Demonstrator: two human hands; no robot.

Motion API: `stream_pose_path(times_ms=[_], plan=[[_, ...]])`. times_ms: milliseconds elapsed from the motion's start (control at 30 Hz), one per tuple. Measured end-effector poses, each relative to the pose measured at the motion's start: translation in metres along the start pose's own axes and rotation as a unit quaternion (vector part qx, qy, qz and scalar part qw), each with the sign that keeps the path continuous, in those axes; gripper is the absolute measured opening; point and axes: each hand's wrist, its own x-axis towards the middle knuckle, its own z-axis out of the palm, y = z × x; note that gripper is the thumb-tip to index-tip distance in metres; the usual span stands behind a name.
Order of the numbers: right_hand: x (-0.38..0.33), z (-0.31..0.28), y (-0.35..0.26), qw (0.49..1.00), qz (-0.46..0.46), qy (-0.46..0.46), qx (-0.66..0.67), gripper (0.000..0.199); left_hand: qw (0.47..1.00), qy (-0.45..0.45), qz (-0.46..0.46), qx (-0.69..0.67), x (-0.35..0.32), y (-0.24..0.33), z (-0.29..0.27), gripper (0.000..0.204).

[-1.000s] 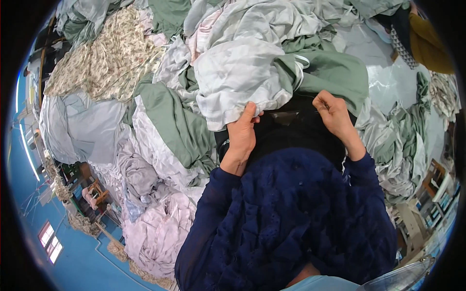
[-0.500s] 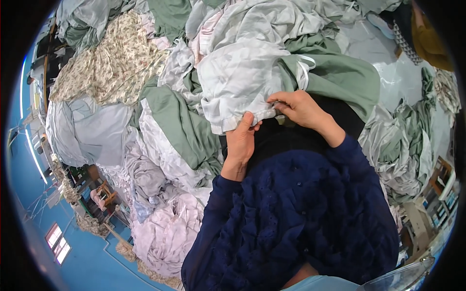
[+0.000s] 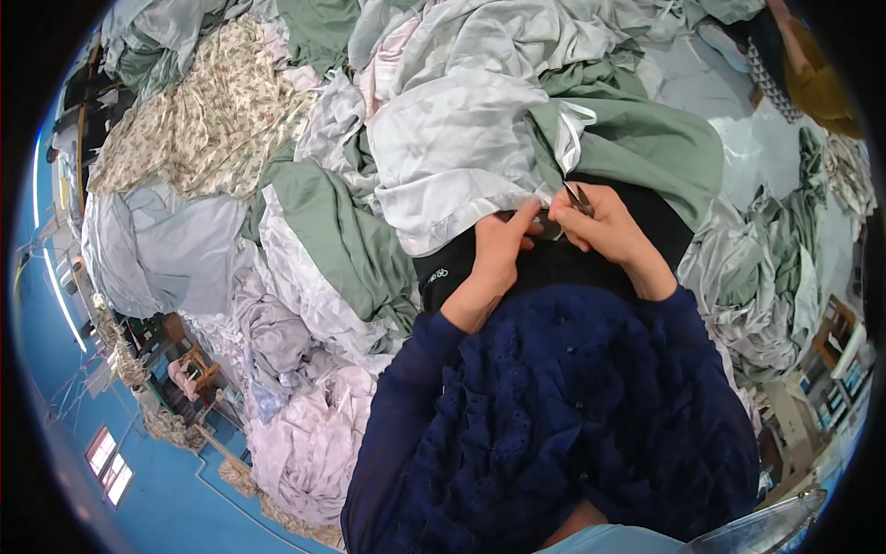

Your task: The recorder is inspecting fabric pieces and using snips to trim loose threads in a factory setting.

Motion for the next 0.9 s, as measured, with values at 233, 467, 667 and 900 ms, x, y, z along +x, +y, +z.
stream_pose_path(times_ms=[233,467,667,900], plan=[[-0.035,-0.030,-0.012,0.994,0.033,-0.094,0.044,0.013,0.965,0.134,-0.203,-0.095,0.062,-0.024,0.020,0.044],[0.021,-0.047,0.077,0.842,-0.076,0.069,-0.530,0.019,0.959,0.185,-0.154,-0.150,0.073,-0.041,0.015,0.046],[0.050,-0.055,0.114,0.774,-0.002,0.087,-0.627,0.019,0.980,0.128,-0.069,-0.136,0.009,-0.004,0.007,0.036],[0.010,-0.034,0.056,0.715,-0.048,0.067,-0.695,0.024,0.984,0.038,0.145,-0.099,-0.033,0.026,-0.018,0.033]])
